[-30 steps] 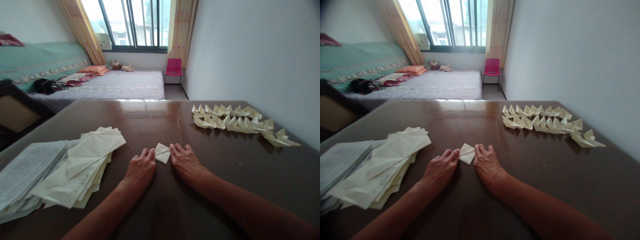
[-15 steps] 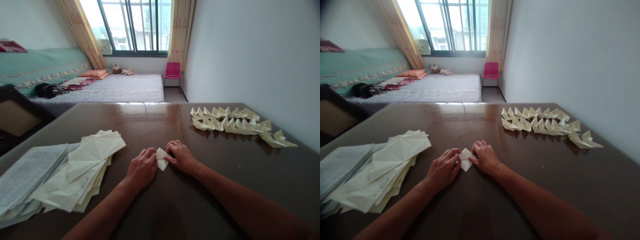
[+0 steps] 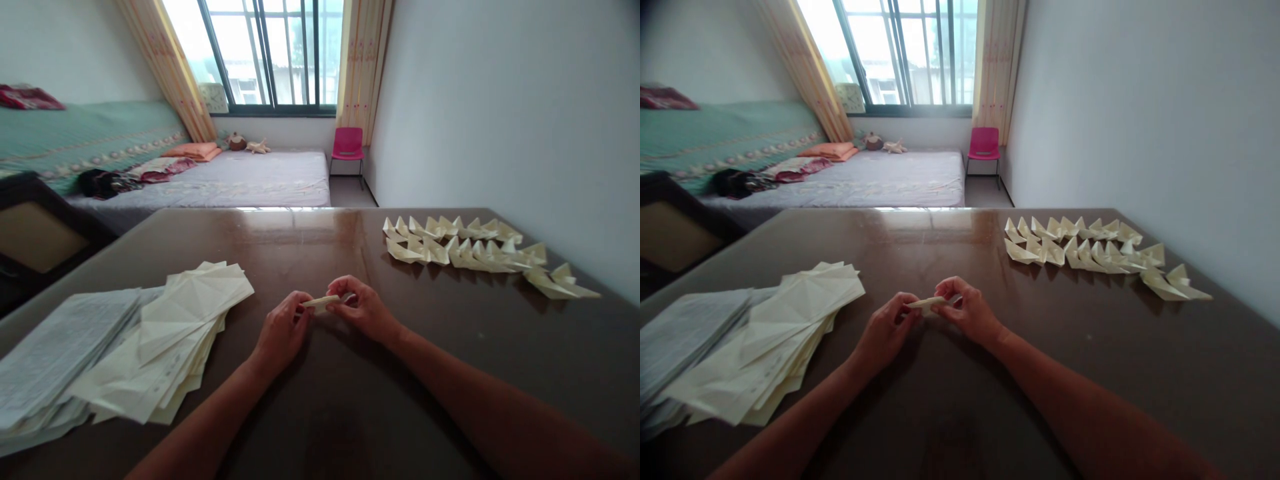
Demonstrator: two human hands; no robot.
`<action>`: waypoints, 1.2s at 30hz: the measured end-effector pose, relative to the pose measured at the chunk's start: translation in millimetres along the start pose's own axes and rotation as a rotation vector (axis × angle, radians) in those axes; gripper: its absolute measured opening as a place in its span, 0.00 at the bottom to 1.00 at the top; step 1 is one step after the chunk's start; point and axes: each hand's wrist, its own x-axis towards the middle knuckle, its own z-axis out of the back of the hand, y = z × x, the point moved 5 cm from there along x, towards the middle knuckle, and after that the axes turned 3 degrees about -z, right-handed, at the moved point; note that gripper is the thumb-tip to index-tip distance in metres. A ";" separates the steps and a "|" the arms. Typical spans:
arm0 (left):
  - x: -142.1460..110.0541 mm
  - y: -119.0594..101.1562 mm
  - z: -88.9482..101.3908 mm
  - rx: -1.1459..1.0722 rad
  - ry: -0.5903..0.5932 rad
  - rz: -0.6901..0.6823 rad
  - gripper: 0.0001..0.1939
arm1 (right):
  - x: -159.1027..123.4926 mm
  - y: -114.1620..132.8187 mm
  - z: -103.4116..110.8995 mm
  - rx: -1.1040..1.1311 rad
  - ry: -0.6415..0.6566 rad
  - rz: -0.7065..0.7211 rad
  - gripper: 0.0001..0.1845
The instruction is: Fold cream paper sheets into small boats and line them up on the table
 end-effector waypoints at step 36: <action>-1.9 -13.1 -2.8 0.519 0.278 -0.282 0.14 | -0.8 -2.7 7.4 -0.616 0.317 0.378 0.07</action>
